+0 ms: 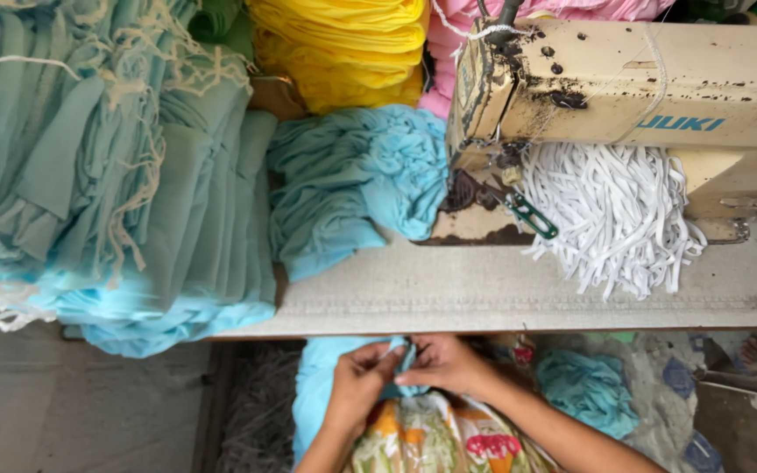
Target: Sewing and trimming threads on light blue fabric components at an industrial sewing workstation.
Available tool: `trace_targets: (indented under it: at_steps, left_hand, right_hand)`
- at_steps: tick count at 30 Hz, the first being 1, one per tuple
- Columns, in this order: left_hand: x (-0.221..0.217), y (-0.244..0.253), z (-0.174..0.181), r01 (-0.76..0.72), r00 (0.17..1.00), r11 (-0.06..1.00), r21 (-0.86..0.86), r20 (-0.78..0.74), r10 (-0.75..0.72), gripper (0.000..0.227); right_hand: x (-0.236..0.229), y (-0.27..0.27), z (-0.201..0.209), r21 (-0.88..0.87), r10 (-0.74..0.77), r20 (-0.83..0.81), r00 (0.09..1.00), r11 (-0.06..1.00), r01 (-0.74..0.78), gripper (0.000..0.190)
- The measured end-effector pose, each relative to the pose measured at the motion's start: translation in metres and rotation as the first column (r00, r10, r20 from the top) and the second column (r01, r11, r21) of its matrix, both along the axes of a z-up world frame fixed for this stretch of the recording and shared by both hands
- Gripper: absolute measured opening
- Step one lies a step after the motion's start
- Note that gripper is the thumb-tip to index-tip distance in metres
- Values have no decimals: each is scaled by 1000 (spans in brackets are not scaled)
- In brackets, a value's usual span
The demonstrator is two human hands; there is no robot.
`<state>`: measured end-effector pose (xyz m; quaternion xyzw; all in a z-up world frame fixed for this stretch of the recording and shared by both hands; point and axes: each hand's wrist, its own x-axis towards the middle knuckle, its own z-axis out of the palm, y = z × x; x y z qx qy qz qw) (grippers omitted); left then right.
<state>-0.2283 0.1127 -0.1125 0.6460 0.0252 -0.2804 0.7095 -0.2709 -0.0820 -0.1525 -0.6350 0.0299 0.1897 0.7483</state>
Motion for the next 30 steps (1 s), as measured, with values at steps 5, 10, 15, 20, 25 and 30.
trace_targets:
  at_steps: [5,10,15,20,25,30]
  left_hand:
    - [-5,51,-11,-140,979,928,-345,-189,78,40]
    - [27,185,-68,-328,749,901,-285,503,431,58]
    - [-1,192,22,-2,582,981,195,798,-157,34]
    - [3,93,189,181,314,820,544,758,-572,16]
    - [34,40,276,372,347,854,364,798,-492,16]
    - [90,-38,249,201,748,885,419,519,-415,20]
  right_hand:
    - [-5,-1,-42,-177,-15,21,1000,984,18,14]
    - [-6,-39,-67,-350,28,106,994,937,11,16]
    - [-8,22,188,-650,444,372,815,751,-113,58]
    - [-21,28,261,-573,423,408,809,809,-134,59]
    - [-34,-48,252,-24,97,248,964,995,-94,15]
    - [40,-82,224,-467,-249,441,862,757,457,20]
